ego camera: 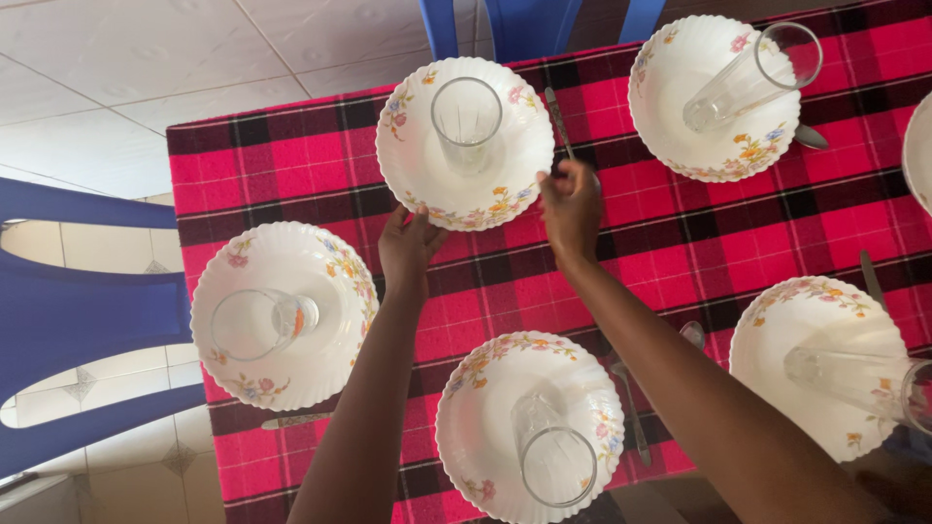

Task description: The person sets a dining table by placing plates, glasses, spoons, and knives at each of six place settings. They retrieve cutlery from a green container, arrange items symmetrically, and adjust the positions of plates and glasses to complete the setup.

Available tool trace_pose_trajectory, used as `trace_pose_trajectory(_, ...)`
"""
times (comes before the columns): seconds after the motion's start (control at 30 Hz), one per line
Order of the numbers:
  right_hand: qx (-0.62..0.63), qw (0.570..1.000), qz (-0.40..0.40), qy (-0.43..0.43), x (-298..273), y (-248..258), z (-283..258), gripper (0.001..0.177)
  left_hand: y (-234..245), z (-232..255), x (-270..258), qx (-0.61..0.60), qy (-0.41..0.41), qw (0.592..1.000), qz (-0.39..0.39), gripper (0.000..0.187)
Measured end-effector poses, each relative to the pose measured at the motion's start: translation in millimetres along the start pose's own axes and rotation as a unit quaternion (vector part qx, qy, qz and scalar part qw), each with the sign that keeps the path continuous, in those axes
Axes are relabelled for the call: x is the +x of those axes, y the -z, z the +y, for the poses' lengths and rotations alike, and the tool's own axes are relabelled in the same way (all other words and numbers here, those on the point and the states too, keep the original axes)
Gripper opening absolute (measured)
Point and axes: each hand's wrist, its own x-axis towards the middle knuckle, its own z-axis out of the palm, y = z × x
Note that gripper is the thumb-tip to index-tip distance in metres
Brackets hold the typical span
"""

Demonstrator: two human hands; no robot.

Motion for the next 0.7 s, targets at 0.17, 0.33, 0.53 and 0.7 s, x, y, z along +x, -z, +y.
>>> trace_pose_trajectory(0.17, -0.026, 0.955, -0.015, 0.296, 21, 13, -59, 0.059, 4, -3, -5, 0.018, -0.004, 1.000, 0.000, 0.048)
trace_pose_trajectory(0.33, -0.178, 0.841, -0.170, 0.483, 41, 5, -119, 0.108, 3, -10, -9, 0.030, -0.005, 1.000, 0.002, 0.052)
trace_pose_trajectory(0.53, -0.138, 0.866, -0.246, 0.413, 41, -12, -115, 0.100, 5, -12, -12, 0.021, -0.002, 1.000, -0.001, 0.053)
trace_pose_trajectory(0.7, -0.120, 0.875, -0.261, 0.390, 41, -13, -108, 0.099, 8, -14, -15, 0.018, -0.007, 1.000, -0.007, 0.055)
